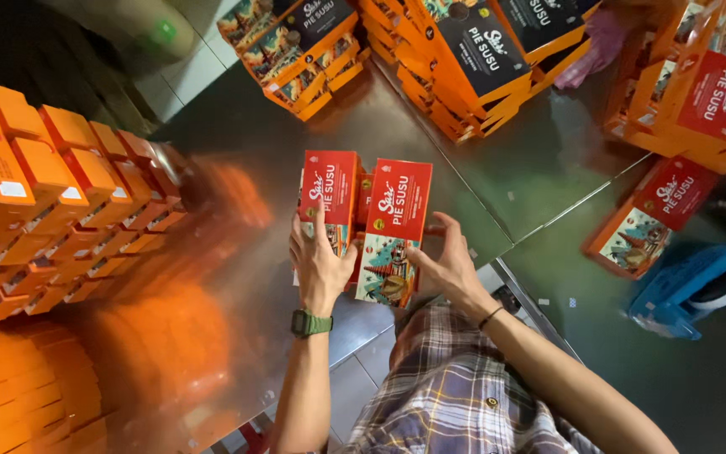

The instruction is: The person assembles, tapes, and stacks small cardboard product boxes on a work surface, handling them individually and placing finished ones in organized piles.

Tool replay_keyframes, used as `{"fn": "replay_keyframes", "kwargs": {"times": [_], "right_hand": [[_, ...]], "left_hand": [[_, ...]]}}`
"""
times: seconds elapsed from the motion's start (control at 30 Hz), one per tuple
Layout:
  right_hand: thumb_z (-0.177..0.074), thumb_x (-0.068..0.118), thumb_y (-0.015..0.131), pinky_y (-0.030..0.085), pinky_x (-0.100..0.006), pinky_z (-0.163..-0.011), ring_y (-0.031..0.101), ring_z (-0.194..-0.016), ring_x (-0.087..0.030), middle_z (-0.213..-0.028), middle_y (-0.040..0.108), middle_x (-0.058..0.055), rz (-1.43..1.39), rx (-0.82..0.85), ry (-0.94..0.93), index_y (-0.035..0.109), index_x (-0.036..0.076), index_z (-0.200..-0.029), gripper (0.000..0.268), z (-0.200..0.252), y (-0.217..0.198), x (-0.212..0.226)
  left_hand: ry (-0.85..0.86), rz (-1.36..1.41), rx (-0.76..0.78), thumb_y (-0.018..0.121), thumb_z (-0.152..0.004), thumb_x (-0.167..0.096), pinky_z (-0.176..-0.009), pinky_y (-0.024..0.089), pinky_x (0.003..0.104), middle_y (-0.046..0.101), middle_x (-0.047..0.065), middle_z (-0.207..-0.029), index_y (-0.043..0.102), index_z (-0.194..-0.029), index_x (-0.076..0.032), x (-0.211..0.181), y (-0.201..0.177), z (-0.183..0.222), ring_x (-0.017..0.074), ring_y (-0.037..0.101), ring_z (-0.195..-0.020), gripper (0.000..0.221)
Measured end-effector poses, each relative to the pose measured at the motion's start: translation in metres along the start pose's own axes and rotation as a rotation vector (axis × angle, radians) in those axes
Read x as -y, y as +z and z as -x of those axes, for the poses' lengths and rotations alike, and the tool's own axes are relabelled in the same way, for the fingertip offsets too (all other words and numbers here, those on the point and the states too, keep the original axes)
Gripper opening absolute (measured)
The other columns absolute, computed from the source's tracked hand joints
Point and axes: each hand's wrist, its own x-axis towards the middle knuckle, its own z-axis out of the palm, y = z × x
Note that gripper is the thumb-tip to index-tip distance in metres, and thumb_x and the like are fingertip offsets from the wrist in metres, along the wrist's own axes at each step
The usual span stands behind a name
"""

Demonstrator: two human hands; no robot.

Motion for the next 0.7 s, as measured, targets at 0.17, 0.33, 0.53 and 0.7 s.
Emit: {"fn": "replay_keyframes", "kwargs": {"times": [0.17, 0.33, 0.53, 0.7], "right_hand": [[-0.081, 0.050, 0.083, 0.043, -0.056, -0.109, 0.061, -0.128, -0.035, -0.123, 0.072, -0.010, -0.012, 0.067, 0.126, 0.047, 0.021, -0.139, 0.074, -0.017, 0.007, -0.006], [-0.082, 0.049, 0.080, 0.045, -0.058, -0.107, 0.061, -0.127, -0.039, -0.123, 0.074, -0.010, -0.075, 0.088, 0.191, 0.045, 0.026, -0.140, 0.071, -0.014, 0.013, 0.008], [-0.082, 0.039, 0.084, 0.054, -0.052, -0.093, 0.070, -0.111, -0.037, -0.113, 0.075, -0.019, -0.202, -0.038, 0.063, 0.057, 0.009, -0.126, 0.060, -0.016, 0.034, -0.022], [-0.089, 0.050, 0.069, 0.049, -0.033, -0.076, 0.055, -0.095, -0.016, -0.110, 0.059, -0.006, -0.121, -0.050, 0.146, 0.054, 0.011, -0.112, 0.048, -0.009, 0.027, -0.004]], "left_hand": [[0.090, 0.034, -0.162, 0.081, -0.078, -0.033, -0.106, 0.036, 0.069, 0.037, 0.036, -0.149, 0.038, -0.158, -0.021, 0.008, 0.002, -0.002, 0.0539, 0.046, -0.132, 0.092], [0.059, -0.003, -0.153, 0.082, -0.076, -0.037, -0.107, 0.035, 0.068, 0.036, 0.033, -0.152, 0.037, -0.159, -0.027, 0.016, 0.007, -0.003, 0.0508, 0.046, -0.134, 0.095], [0.082, -0.068, -0.241, 0.082, -0.073, -0.043, -0.108, 0.036, 0.064, 0.040, 0.028, -0.151, 0.043, -0.156, -0.029, 0.040, 0.025, -0.002, 0.0473, 0.046, -0.135, 0.093], [0.228, -0.139, -0.328, 0.076, -0.071, -0.035, -0.108, 0.034, 0.062, 0.052, 0.026, -0.147, 0.048, -0.152, -0.017, 0.043, 0.031, -0.005, 0.0409, 0.038, -0.143, 0.087]]}}
